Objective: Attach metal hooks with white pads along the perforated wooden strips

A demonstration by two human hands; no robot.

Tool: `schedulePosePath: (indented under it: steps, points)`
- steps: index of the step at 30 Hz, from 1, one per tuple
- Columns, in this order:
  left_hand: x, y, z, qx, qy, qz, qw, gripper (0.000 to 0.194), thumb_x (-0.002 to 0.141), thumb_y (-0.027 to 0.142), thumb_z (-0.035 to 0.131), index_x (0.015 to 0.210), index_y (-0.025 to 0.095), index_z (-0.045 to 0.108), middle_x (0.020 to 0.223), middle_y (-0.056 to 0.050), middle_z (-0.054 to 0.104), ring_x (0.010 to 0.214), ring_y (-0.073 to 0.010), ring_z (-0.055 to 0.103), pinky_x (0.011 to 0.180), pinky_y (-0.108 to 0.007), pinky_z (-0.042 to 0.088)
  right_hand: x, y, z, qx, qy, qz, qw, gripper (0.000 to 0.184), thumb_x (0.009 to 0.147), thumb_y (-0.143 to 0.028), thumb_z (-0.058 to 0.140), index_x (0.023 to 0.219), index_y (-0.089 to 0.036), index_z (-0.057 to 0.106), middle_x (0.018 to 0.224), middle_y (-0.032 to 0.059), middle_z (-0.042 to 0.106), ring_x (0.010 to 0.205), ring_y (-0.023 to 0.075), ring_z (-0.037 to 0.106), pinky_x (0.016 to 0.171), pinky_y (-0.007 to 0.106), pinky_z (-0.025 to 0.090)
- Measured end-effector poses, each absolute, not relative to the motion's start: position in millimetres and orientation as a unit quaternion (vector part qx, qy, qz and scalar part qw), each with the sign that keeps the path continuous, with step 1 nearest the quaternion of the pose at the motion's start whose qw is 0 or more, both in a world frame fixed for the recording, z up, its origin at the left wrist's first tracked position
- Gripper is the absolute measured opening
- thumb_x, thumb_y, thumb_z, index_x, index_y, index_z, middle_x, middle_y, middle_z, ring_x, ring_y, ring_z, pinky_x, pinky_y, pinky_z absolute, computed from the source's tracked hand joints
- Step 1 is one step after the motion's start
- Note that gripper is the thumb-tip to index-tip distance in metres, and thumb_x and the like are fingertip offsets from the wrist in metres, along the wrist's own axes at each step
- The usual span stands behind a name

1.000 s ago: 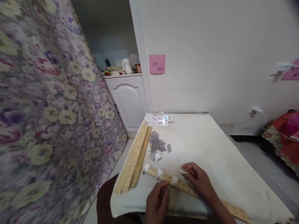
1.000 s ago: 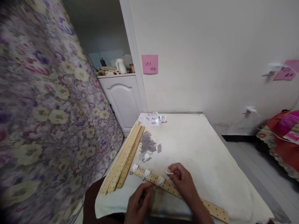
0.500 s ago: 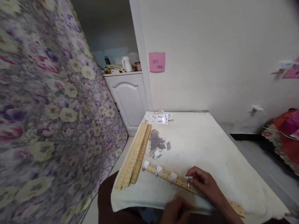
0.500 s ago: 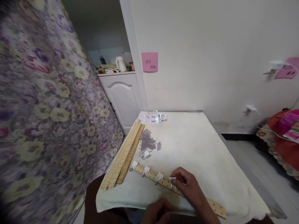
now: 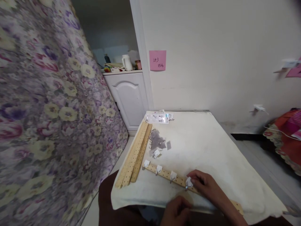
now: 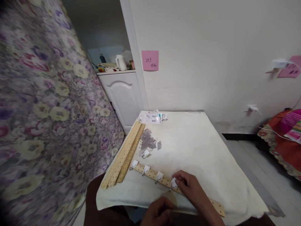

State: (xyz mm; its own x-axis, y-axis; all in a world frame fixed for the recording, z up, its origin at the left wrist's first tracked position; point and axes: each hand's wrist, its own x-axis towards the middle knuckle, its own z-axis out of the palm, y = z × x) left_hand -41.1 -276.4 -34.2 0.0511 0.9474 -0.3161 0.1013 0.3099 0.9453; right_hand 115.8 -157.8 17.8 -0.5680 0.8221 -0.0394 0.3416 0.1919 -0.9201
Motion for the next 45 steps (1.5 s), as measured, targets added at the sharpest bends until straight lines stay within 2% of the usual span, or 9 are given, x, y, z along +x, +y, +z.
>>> schedulePosePath:
  steps: [5,9,17,26,32,38,45]
  points:
    - [-44.1,-278.9,-19.4,0.559,0.609,0.354,0.437,0.016,0.079,0.015,0.049,0.087,0.019,0.062,0.076,0.002,0.063,0.072,-0.0142,0.056,0.066,-0.023,0.041,115.4,-153.0,16.3,-0.387,-0.756,0.467,0.249,0.022,0.080,-0.025,0.048,0.086,-0.020,0.069,0.082,0.0035,0.070,0.079,0.0206,0.062,0.073,0.031,0.046]
    - [-48.2,-279.4,-14.7,0.631,0.615,0.320,0.348,0.018,0.079,0.014,0.048,0.089,0.020,0.062,0.081,-0.001,0.065,0.076,-0.0159,0.056,0.068,-0.024,0.042,112.5,-150.0,10.5,-0.388,-0.764,0.450,0.252,0.023,0.079,-0.024,0.048,0.086,-0.020,0.070,0.082,0.0033,0.070,0.079,0.0205,0.062,0.074,0.031,0.046]
    - [-49.3,-279.0,-19.9,0.690,0.602,0.301,0.268,0.021,0.083,0.014,0.046,0.097,0.022,0.059,0.088,-0.003,0.067,0.079,-0.0168,0.061,0.071,-0.025,0.046,112.0,-148.0,-0.6,-0.408,-0.777,0.407,0.254,0.021,0.078,-0.022,0.048,0.082,-0.021,0.069,0.080,0.0027,0.068,0.077,0.0194,0.061,0.072,0.030,0.046]
    - [-49.6,-271.9,-15.3,0.739,0.559,0.315,0.205,0.028,0.085,0.012,0.040,0.109,0.021,0.053,0.095,-0.007,0.065,0.087,-0.0183,0.062,0.074,-0.028,0.050,108.6,-147.5,-6.5,-0.412,-0.786,0.400,0.229,0.021,0.080,-0.022,0.048,0.083,-0.020,0.069,0.083,0.0037,0.067,0.081,0.0200,0.062,0.075,0.031,0.045]
    - [-51.3,-269.4,-19.8,0.752,0.558,0.303,0.174,0.043,0.085,0.010,0.041,0.128,0.019,0.044,0.114,-0.013,0.061,0.102,-0.0218,0.060,0.085,-0.035,0.052,108.0,-148.5,-7.5,-0.418,-0.788,0.388,0.231,0.021,0.082,-0.024,0.047,0.083,-0.020,0.068,0.083,0.0041,0.067,0.081,0.0200,0.062,0.075,0.032,0.045]
    - [-47.6,-263.8,-17.8,0.741,0.600,0.216,0.209,0.059,0.077,0.009,0.045,0.135,0.020,0.042,0.127,-0.014,0.056,0.113,-0.0271,0.056,0.093,-0.042,0.049,107.5,-150.0,-5.8,-0.425,-0.783,0.386,0.241,0.022,0.082,-0.026,0.047,0.084,-0.019,0.067,0.085,0.0051,0.068,0.083,0.0205,0.062,0.076,0.031,0.046]
    - [-41.6,-256.8,-2.0,0.712,0.637,0.173,0.239,0.055,0.081,0.011,0.041,0.136,0.019,0.043,0.128,-0.014,0.055,0.113,-0.0279,0.056,0.094,-0.041,0.048,108.2,-148.4,-9.9,-0.424,-0.788,0.378,0.238,0.022,0.083,-0.026,0.046,0.084,-0.019,0.067,0.085,0.0050,0.067,0.083,0.0203,0.062,0.077,0.031,0.045]
